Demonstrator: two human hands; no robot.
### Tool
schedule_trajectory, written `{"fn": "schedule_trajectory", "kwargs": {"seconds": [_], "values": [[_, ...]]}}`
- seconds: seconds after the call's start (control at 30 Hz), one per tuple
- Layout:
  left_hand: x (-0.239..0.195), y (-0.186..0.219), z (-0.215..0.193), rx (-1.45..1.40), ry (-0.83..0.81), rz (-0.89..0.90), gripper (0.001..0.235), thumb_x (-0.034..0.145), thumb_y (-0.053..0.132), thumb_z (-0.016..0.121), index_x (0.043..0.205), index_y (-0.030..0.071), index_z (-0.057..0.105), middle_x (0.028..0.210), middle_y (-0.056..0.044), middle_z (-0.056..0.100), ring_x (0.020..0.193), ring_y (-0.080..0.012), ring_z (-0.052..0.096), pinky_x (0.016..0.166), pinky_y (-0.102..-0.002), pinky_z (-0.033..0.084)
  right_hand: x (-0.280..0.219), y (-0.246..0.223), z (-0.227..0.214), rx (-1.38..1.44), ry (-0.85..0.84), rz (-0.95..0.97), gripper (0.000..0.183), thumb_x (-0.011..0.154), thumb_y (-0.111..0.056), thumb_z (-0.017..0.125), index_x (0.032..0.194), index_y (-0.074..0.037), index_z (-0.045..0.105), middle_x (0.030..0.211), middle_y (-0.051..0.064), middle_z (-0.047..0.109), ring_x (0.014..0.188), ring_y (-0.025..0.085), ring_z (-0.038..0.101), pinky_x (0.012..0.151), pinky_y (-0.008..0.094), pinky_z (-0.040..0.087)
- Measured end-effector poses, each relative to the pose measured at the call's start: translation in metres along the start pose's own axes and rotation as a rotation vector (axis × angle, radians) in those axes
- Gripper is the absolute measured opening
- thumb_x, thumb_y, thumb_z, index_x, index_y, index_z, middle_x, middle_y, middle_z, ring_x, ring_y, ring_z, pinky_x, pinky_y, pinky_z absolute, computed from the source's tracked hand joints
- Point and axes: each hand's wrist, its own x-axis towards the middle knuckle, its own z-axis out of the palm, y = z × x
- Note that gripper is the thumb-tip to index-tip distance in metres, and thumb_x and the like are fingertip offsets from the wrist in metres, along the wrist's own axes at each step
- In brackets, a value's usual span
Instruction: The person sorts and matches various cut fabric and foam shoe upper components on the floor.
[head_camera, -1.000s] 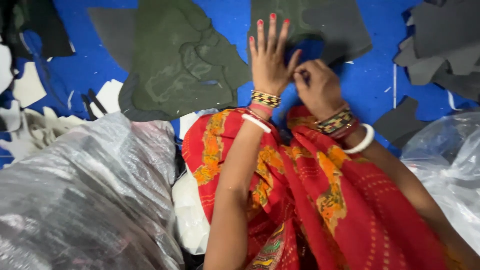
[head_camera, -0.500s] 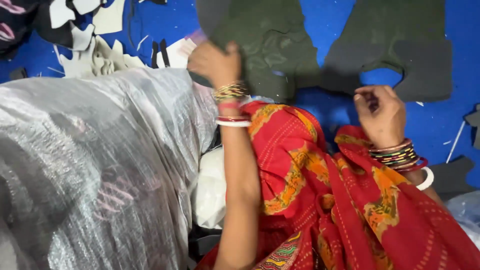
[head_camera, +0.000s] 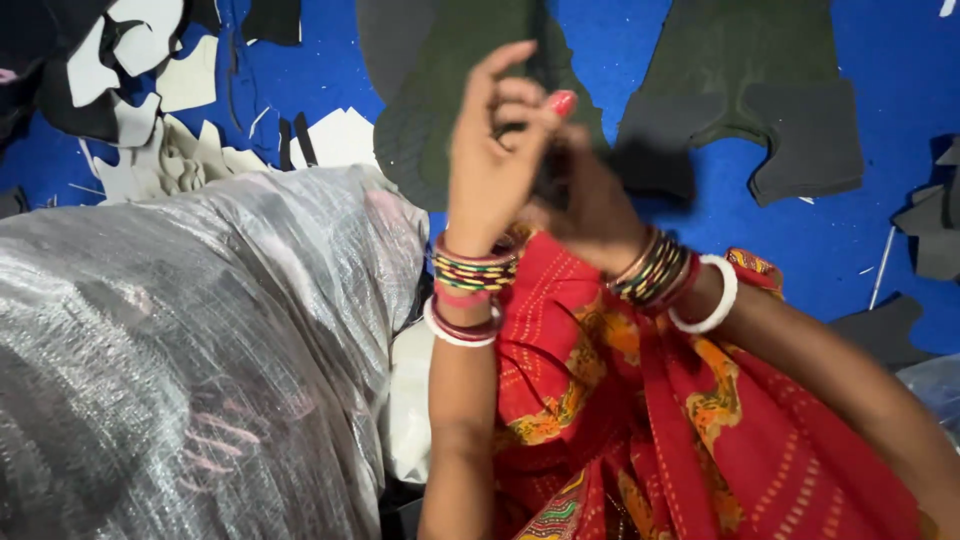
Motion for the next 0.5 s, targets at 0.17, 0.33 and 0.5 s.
{"fn": "schedule_trajectory", "kwargs": {"seconds": [0.17, 0.33, 0.5], "values": [[-0.021, 0.058, 0.018, -0.230, -0.254, 0.086, 0.050, 0.109, 0.006, 0.060, 0.156, 0.009, 0.044, 0.136, -0.007, 0.062, 0.110, -0.0097, 0.061, 0.102, -0.024, 0.050, 0.008, -0.002, -0.045, 0.204, 0.234, 0.720, 0.036, 0.102, -0.016, 0.065, 0.124, 0.010, 0.056, 0.110, 0.018, 0.070, 0.100, 0.019, 0.072, 0.086, 0.037, 0.059], [-0.042, 0.020, 0.043, 0.295, -0.172, 0.292, 0.052, 0.108, 0.002, 0.062, 0.155, 0.001, 0.039, 0.150, -0.012, 0.055, 0.136, -0.0117, 0.057, 0.116, -0.026, 0.049, 0.035, -0.111, -0.131, 0.188, -0.081, 0.125, 0.040, 0.103, -0.010, 0.061, 0.140, 0.002, 0.052, 0.136, 0.009, 0.059, 0.112, 0.014, 0.065, 0.094, 0.029, 0.055], [-0.030, 0.002, 0.047, -0.206, 0.056, -0.109, 0.032, 0.109, 0.002, 0.064, 0.135, -0.013, 0.054, 0.097, -0.013, 0.050, 0.080, -0.0110, 0.043, 0.073, -0.025, 0.034, -0.017, -0.079, -0.160, -0.268, 0.071, 0.138, 0.022, 0.112, -0.016, 0.066, 0.126, 0.000, 0.066, 0.118, 0.009, 0.063, 0.096, 0.016, 0.063, 0.085, 0.030, 0.053]]}}
